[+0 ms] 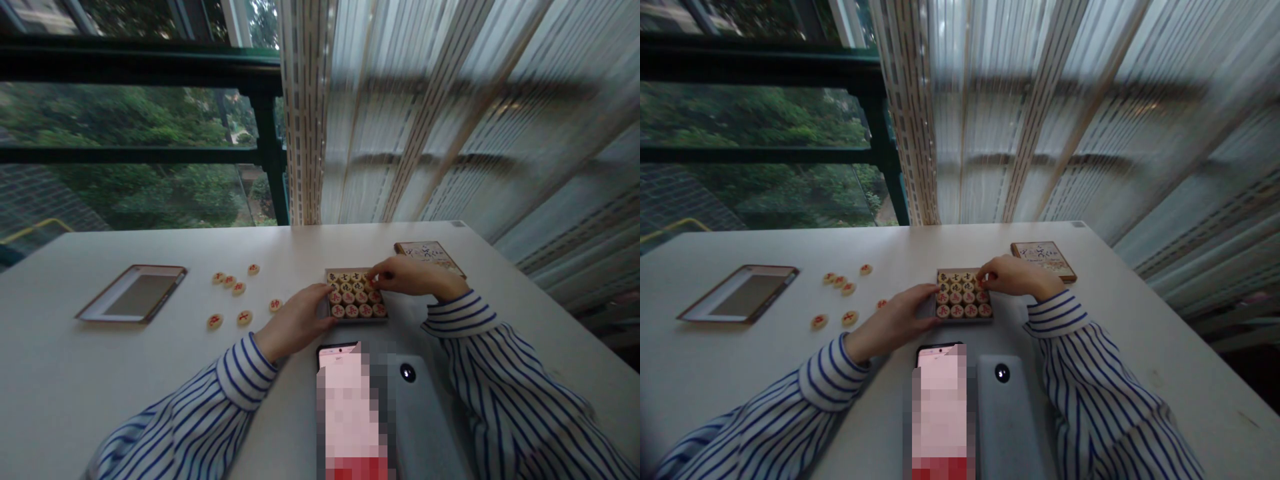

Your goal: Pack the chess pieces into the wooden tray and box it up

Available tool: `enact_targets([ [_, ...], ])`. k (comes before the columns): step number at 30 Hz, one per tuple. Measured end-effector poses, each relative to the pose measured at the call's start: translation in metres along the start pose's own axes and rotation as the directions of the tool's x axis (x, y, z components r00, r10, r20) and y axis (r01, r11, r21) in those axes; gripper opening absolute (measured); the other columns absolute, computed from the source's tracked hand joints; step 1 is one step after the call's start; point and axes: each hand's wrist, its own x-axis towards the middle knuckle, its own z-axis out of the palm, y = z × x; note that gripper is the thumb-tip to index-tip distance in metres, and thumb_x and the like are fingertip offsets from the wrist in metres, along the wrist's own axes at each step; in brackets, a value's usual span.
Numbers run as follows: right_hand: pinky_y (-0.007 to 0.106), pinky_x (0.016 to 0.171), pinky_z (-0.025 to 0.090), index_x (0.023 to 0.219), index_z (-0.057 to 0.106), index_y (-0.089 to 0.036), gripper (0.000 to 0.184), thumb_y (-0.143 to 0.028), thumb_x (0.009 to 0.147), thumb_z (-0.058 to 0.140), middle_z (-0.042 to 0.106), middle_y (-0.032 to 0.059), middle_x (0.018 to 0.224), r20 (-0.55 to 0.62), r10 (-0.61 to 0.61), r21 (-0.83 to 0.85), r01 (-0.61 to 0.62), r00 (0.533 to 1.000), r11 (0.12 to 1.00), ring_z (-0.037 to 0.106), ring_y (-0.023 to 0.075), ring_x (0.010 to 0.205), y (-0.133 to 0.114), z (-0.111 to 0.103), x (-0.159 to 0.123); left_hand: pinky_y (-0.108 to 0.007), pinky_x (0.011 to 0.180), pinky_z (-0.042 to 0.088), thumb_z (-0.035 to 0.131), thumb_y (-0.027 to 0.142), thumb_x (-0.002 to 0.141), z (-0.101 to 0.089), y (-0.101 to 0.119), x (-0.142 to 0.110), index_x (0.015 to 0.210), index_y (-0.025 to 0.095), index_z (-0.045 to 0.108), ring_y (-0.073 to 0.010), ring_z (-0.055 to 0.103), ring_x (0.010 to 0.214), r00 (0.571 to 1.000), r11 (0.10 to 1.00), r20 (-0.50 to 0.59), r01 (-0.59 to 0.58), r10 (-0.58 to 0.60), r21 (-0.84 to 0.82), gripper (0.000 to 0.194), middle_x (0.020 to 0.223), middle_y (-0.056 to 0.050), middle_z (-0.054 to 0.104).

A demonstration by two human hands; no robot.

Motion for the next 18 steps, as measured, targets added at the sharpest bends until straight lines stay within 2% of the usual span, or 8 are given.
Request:
enact_targets([
  [4, 0.024, 0.053, 0.035, 0.098, 0.066, -0.024, 0.03, -0.032, 0.077, 0.047, 0.065, 0.0021, 0.07, -0.001, -0.009, 0.004, 0.009, 1.0, 1.0, 0.054, 0.0138, 0.059, 0.0, 0.0002, -0.0001, -0.036, 0.097, 0.037, 0.057, 0.032, 0.073, 0.0, 0.0002, -0.0005, 0.119, 0.016, 0.046, -0.0215, 0.049, 0.111, 1.0, 1.0, 0.0, -0.009, 0.009, 0.008, 0.05, 0.122, -0.01, 0.053],
  [10, 0.024, 0.056, 0.037, 0.098, 0.066, -0.024, 0.03, -0.031, 0.077, 0.046, 0.067, 0.0028, 0.075, 0.005, -0.011, 0.012, 0.011, 1.0, 1.0, 0.054, 0.014, 0.062, 0.0006, 0.0003, -0.0007, -0.038, 0.097, 0.037, 0.057, 0.03, 0.072, 0.0003, -0.0004, 0.0, 0.119, 0.019, 0.045, -0.0216, 0.049, 0.111, 1.0, 1.0, 0.0, -0.015, 0.015, -0.001, 0.049, 0.122, -0.008, 0.053],
  [18, 0.023, 0.052, 0.034, 0.1, 0.066, -0.024, 0.031, -0.031, 0.076, 0.047, 0.064, 0.0016, 0.068, 0.007, 0.003, 0.005, -0.003, 1.0, 1.0, 0.051, 0.0128, 0.057, 0.0003, 0.0002, -0.0006, -0.035, 0.096, 0.037, 0.057, 0.031, 0.072, 0.0009, -0.0012, 0.0002, 0.119, 0.019, 0.046, -0.0212, 0.05, 0.11, 1.0, 1.0, -0.009, -0.01, 0.011, 0.014, 0.049, 0.12, -0.008, 0.054],
])
